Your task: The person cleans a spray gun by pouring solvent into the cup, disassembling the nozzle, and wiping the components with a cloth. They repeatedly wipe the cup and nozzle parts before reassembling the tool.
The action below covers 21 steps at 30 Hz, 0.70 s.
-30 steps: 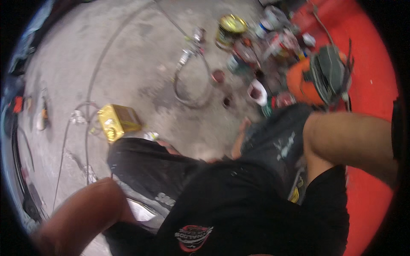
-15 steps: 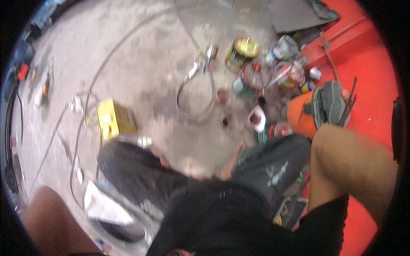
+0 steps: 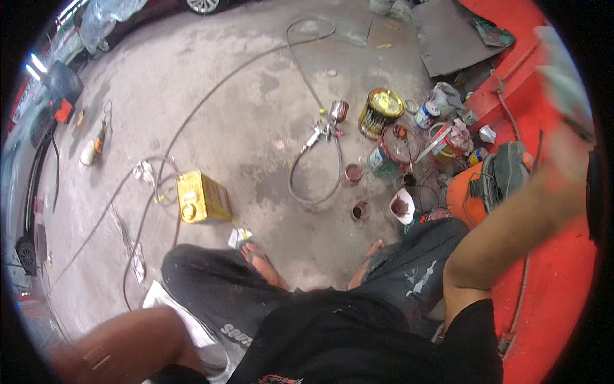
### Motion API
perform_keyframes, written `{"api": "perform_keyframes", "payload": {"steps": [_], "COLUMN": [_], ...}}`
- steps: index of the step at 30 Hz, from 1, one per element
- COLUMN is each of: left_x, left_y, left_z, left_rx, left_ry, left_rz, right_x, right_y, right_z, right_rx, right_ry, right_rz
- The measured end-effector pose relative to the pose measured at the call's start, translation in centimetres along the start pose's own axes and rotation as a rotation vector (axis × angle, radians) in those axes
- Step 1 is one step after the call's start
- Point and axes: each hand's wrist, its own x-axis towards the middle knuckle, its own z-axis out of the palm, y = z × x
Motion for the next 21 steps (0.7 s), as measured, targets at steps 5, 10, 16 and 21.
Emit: {"api": "perform_keyframes", "payload": {"steps": [5,10,16,21], "left_x": [-9.6,-18.3,-20.3,-24.4], "left_y": [-11.1,-14.4,-15.5,-20.0], "left_z": [11.5,17.2,20.7,23.1], "left_rx": [-0.573,-1.041,-1.047,-0.638], "left_ry": [0.287,0.378,0.470,0.246], "left_rz": [-1.014,-1.504,-1.545,-1.309], "right_x": [-14.1,-31.5,-29.1,-25.3], "right_y": [4.3,8.1,8.5,11.9], "right_z": [3.6,1.0,0.3,0.5], "right_rx": [-0.354,-0.280,-0.249,-0.200], "right_ry": [-0.334,-0.735,-0.824,-1.076], "right_rz": [-0.087,0.006,0.460,0.514]}}
